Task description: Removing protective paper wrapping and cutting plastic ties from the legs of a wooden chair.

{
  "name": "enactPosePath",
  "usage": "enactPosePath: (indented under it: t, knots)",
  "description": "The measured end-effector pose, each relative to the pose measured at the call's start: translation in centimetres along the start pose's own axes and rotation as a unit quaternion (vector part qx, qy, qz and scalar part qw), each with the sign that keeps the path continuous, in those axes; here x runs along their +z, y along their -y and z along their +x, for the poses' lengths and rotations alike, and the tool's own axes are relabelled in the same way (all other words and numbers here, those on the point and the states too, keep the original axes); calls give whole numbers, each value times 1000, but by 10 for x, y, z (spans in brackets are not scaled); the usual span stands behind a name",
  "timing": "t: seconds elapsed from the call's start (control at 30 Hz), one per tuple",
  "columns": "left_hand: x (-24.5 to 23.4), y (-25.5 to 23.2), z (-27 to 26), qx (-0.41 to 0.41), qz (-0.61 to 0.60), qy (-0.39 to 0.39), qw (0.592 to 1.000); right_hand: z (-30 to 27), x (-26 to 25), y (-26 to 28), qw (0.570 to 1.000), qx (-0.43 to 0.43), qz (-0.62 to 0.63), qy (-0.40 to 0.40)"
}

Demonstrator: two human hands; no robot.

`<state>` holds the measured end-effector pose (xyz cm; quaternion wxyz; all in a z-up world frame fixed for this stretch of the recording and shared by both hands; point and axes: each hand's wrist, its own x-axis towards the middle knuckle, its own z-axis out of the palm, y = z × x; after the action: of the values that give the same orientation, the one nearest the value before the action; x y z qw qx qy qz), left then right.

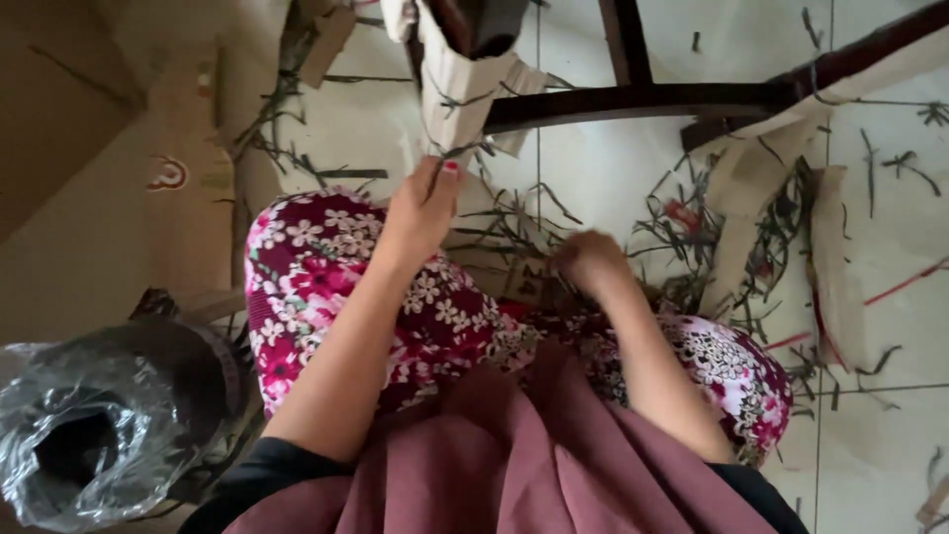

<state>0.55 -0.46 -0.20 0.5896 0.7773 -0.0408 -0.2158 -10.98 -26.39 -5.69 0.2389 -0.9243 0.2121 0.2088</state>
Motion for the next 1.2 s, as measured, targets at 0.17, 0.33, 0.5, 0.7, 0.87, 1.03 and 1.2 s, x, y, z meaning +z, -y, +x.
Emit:
enactPosePath:
  t: [0.17,0.33,0.5,0.7,0.87,1.03,1.2]
  knots:
    - [2,-16,-7,-53,-184,-18,981,21,37,-48,968,56,-189,156]
    - [-5,-46,-18,-66,-158,-45,984,17,55,-41,967,66,-230,89]
    - [0,-37,-7,-63,-100,-92,989,26,64,-81,980,41,-195,1]
    - [7,-26,5,-92,-256,-124,954,7,29,-43,963,35,-261,52]
    - [-1,-35,-4,-132,-257,-100,952,-20,-32,-45,993,70,-78,55]
    - [1,-67,-11,-202,-425,-42,881,-37,-59,-43,986,22,40,162]
    - [-3,-81,-19,-214,-517,-5,829,-24,-37,-75,951,-16,190,244]
